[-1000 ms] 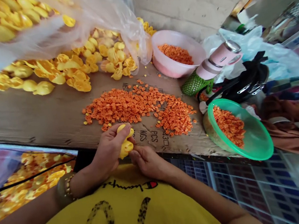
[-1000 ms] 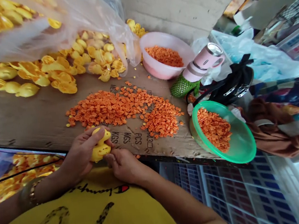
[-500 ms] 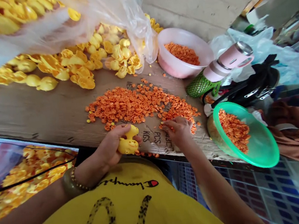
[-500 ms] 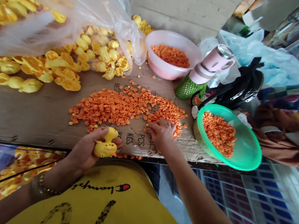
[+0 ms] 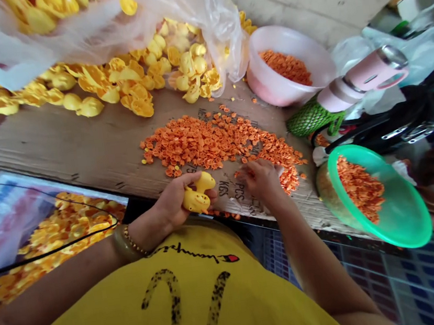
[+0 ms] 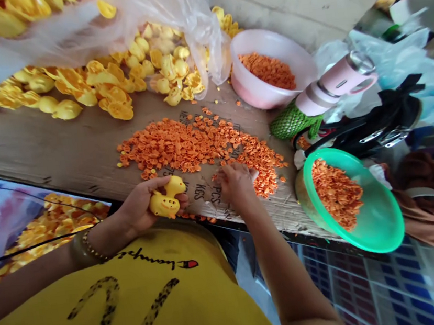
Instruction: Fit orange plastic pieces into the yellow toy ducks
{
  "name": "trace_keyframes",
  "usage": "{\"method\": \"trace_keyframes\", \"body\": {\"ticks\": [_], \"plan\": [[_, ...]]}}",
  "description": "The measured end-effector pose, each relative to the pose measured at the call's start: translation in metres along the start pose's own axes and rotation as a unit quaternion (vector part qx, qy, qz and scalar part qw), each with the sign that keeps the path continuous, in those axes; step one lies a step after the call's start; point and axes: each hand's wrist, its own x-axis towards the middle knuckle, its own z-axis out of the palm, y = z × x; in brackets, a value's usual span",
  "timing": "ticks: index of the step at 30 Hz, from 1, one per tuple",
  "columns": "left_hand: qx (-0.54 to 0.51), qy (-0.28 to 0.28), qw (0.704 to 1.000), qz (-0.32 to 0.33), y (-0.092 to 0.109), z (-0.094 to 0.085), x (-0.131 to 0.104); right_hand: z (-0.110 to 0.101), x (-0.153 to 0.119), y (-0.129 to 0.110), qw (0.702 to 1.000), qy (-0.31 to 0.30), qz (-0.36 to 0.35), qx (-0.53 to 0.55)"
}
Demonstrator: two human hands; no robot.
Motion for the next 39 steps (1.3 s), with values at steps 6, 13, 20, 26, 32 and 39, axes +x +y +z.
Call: {"method": "trace_keyframes", "body": {"ticks": [6, 13, 20, 26, 32, 39], "plan": [[0.006, 0.006, 1.0, 0.001, -0.006, -0.001, 0.001, 0.005, 0.005, 0.002, 0.999, -0.021, -0.012, 0.021], [0.011, 0.009, 1.0, -0.011, -0.009, 0.0, 0.004, 0.003, 0.018, 0.006, 0.997, -0.056, -0.046, 0.005], [-0.027, 0.006, 1.0, 0.003, -0.009, -0.003, 0.005, -0.011, 0.015, -0.01, 0.986, -0.017, -0.042, 0.159], [-0.039, 0.011, 0.999, 0.0, -0.008, -0.004, 0.005, -0.019, 0.001, -0.019, 0.946, 0.086, -0.02, 0.312], [-0.029, 0.029, 0.999, -0.015, -0.004, -0.004, 0.003, -0.003, 0.025, 0.0, 0.974, 0.059, 0.019, 0.216], [-0.035, 0.044, 0.998, -0.015, -0.004, -0.004, 0.0, 0.014, 0.042, -0.021, 0.992, -0.01, -0.065, 0.11]]}}
